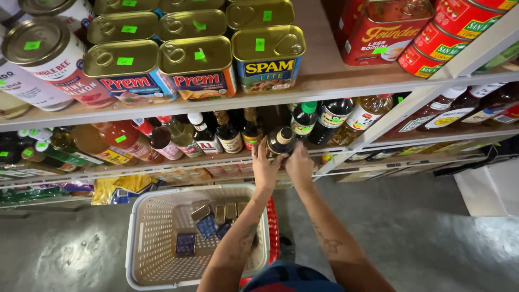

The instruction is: Picking up grocery items from shelves, wiping them with a cloth, and placing them into a shopping basket or back onto the shelves.

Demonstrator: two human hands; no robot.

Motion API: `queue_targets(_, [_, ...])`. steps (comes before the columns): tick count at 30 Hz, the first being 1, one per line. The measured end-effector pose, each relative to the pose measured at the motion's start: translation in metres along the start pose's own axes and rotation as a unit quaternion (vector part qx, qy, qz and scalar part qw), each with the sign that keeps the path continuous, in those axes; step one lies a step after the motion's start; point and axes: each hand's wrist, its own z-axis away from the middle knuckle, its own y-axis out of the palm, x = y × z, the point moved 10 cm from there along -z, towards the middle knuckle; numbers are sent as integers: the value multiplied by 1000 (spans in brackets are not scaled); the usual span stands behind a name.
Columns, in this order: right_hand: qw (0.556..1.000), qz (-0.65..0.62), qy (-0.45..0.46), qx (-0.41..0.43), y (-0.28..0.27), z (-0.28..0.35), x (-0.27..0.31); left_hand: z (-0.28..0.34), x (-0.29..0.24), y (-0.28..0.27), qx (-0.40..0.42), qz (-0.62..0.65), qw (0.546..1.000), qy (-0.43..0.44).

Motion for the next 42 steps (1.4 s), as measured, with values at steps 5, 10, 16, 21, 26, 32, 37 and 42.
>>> queue_targets(5, [999, 26, 25, 2, 17, 11, -12, -1, 3, 1, -39, -72, 996, 26])
queue_targets(10, [997, 69, 6, -43, -5, -5, 3, 4, -1, 5, -49, -24, 997, 61])
queue_targets(16, [994, 92, 4, -54, -3, -6, 9, 9, -26, -6, -33, -71, 993, 92])
queue_targets(21, [993, 99, -1, -65, -6, -7, 9, 27, -15, -6, -4, -8, 997, 71])
queue_targets(26, [998, -48, -30, 20, -22, 3, 12, 48, -18, 5, 68, -65, 992, 87])
queue_targets(32, [994, -29, -77, 73, -22, 32, 30, 45, 4, 19, 103, -67, 991, 54])
queue_targets(37, [942, -81, -29, 323, 63, 59, 10, 27, -4, 21, 122, -104, 986, 42])
queue_targets(42, [892, -65, 26, 447, 56, 38, 13, 16, 15, 47, 171, -137, 976, 1])
